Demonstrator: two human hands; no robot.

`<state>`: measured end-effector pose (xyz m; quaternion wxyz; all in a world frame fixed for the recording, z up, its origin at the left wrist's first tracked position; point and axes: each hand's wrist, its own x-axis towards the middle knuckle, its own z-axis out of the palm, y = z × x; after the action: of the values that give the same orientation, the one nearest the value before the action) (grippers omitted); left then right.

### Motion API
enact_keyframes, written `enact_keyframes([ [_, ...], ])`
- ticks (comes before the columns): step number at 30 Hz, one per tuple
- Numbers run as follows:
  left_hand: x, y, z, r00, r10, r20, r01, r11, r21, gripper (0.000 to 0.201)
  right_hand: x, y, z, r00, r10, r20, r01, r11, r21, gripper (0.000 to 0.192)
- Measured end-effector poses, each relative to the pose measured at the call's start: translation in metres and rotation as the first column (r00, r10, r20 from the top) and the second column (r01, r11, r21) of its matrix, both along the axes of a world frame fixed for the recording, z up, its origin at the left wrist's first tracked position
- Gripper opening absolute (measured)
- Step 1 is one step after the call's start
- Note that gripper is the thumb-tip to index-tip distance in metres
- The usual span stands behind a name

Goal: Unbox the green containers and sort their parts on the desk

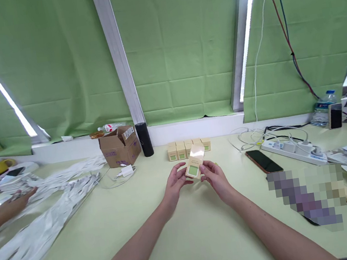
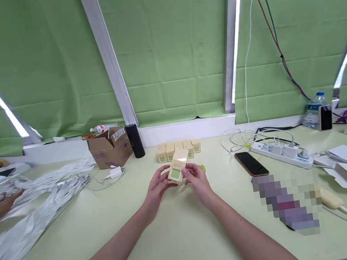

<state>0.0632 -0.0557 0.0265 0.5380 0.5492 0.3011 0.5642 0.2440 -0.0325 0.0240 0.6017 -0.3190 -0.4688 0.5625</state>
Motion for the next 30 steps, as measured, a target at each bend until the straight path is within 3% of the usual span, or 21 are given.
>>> enact_keyframes([
  [10,0.0061,0.0011,-0.0098,0.99,0.084,-0.114,-0.077,0.995,0.06,0.063,-0.0071,-0.0006,-0.0013,0.999,0.041,-0.031,-0.043,0.998,-0.05,0.059],
  [22,0.005,0.0038,-0.0089,0.989,0.108,-0.099,-0.097,0.99,0.103,0.054,-0.0066,-0.0032,-0.0022,0.994,0.11,0.009,-0.11,0.994,-0.013,0.062],
  [30,0.0053,0.0019,-0.0065,0.986,0.118,-0.114,-0.107,0.99,0.091,0.047,-0.01,0.0009,-0.0085,0.996,0.086,0.009,-0.085,0.996,-0.022,0.063],
])
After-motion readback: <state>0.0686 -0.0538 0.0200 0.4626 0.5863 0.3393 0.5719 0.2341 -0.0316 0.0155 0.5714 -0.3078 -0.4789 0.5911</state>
